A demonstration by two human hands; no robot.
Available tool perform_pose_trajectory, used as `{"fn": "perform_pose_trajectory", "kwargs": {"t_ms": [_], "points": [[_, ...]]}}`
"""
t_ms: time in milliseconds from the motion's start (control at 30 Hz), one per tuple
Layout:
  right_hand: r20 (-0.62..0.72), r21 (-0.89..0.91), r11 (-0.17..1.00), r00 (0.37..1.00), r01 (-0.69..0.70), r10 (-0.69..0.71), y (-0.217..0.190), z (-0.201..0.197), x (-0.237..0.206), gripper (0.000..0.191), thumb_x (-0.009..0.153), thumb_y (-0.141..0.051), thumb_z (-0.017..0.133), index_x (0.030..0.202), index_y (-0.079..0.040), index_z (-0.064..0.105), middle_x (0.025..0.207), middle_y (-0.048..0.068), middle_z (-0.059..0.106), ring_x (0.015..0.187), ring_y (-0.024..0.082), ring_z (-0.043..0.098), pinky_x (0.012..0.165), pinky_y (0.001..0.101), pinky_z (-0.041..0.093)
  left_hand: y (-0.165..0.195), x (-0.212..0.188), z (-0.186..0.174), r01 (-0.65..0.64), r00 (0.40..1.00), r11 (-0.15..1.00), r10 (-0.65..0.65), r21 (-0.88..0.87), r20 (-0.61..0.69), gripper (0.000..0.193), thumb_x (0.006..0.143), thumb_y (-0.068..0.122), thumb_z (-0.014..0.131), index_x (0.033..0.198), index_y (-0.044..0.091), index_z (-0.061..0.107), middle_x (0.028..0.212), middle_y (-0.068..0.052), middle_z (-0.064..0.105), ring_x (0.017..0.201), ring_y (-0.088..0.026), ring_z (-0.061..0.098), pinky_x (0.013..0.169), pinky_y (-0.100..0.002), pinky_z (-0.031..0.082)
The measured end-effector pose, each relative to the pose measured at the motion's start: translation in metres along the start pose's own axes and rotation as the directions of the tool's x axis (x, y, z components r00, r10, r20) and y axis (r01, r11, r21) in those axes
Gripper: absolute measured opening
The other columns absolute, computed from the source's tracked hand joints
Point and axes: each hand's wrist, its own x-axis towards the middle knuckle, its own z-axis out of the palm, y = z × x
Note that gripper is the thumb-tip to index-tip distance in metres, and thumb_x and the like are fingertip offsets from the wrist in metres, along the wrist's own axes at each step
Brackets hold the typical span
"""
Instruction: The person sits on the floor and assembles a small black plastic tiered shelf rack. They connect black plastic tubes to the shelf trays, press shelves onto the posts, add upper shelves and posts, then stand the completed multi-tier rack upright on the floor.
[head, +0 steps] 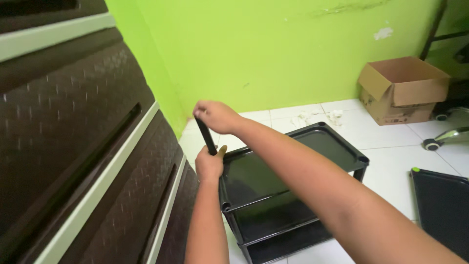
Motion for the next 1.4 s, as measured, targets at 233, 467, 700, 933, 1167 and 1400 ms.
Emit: {"fn": "perform_pose_trajectory", "kwargs": {"t_ms": [233,467,700,933,1167,1400], "points": [[0.087,-0.269,0.954,0.983,-0.13,0.159,-0.036,-0.015,-0.024,0.025,0.096,-0.026,0.064,0.116,-0.013,0.07,0.099,0.016,0.075,0.093,0.037,0.07,0.083,0.0469,0.054,0.015,-0.012,-0.009,-0.004,0.999,0.98,-0.004,0.2,0.037,0.046,0.091,0.055,0.064,0.11,0.014,0.076,0.104,-0.017,0.075,0.103,-0.04,0.069,0.088,-0.05,0.053],[0.153,-0.349,0.92,0.957,-0.18,0.246,-0.051,-0.017,-0.022,0.054,0.091,-0.035,0.069,0.135,-0.008,0.054,0.117,0.02,0.07,0.109,0.039,0.066,0.092,0.0477,0.052,0.025,-0.004,-0.039,-0.057,0.991,0.964,0.023,0.259,0.132,0.057,0.089,0.06,0.059,0.124,0.016,0.066,0.112,-0.014,0.077,0.11,-0.037,0.07,0.094,-0.049,0.053],[0.125,-0.428,0.875,0.944,-0.226,0.306,-0.06,-0.103,-0.06,0.083,0.094,-0.05,0.063,0.152,0.003,0.036,0.151,0.027,0.045,0.139,0.04,0.047,0.115,0.045,0.039,0.081,-0.028,-0.116,-0.35,0.926,0.931,0.361,0.102,-0.112,0.061,0.092,0.045,0.068,0.137,0.006,0.059,0.138,-0.021,0.061,0.128,-0.038,0.057,0.106,-0.047,0.044],[0.087,-0.499,0.839,0.95,-0.219,0.3,-0.079,-0.255,-0.16,0.079,0.096,-0.051,0.059,0.15,0.003,0.039,0.152,0.027,0.045,0.14,0.04,0.045,0.116,0.0452,0.036,0.165,-0.105,-0.127,-0.552,0.822,0.817,0.567,0.168,-0.055,0.056,0.094,0.038,0.067,0.139,0.006,0.059,0.141,-0.021,0.059,0.132,-0.038,0.054,0.109,-0.046,0.042],[-0.063,-0.437,0.747,0.845,-0.501,0.531,-0.086,-0.401,-0.309,0.078,0.098,-0.053,0.051,0.152,0.002,0.035,0.157,0.023,0.038,0.141,0.039,0.043,0.114,0.0448,0.037,0.26,-0.204,-0.04,-0.691,0.719,0.718,0.669,0.083,0.189,0.057,0.094,0.036,0.066,0.142,0.006,0.056,0.147,-0.019,0.055,0.136,-0.038,0.049,0.11,-0.048,0.039],[-0.244,-0.414,0.569,0.689,-0.71,0.682,-0.055,-0.498,-0.465,0.08,0.099,-0.059,0.05,0.152,0.0,0.038,0.156,0.024,0.042,0.143,0.038,0.043,0.115,0.0446,0.038,0.314,-0.293,0.093,-0.788,0.548,0.613,0.737,-0.051,0.397,0.064,0.091,0.036,0.07,0.144,0.004,0.052,0.147,-0.021,0.052,0.138,-0.038,0.046,0.112,-0.046,0.036]]}}
